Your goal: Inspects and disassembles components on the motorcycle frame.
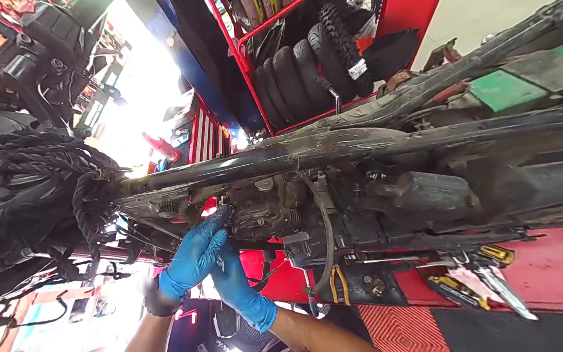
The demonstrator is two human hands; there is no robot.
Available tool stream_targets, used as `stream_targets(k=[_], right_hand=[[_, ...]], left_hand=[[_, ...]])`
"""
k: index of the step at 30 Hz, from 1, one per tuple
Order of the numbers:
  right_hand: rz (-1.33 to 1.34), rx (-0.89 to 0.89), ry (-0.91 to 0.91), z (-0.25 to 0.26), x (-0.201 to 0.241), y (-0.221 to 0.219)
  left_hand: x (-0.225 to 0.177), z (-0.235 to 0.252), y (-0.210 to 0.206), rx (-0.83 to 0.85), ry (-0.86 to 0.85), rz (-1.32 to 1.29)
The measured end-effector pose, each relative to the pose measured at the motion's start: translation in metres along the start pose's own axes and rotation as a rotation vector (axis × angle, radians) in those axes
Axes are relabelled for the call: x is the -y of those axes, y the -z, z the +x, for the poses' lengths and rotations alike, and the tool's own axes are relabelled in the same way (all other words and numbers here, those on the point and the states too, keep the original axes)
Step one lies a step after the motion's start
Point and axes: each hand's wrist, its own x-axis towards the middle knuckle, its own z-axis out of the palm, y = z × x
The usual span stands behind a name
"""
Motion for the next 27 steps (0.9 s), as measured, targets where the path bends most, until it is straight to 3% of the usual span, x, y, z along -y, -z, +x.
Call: stream_targets(k=[4,12,27], right_hand=[[0.459,0.027,-0.309,0.017,0.025,-0.005],[0.535,-0.074,-0.655,0.01,0.016,0.032],[1.111,-0.039,-0.681,0.023,0.024,0.007]], left_hand=[[0.0,0.003,0.007,0.033,-0.004,0.025],[0.001,0.006,0.011,0.041,-0.028,0.066],[-0.006,0.002,-0.003,-0.035,0.038,0.046]])
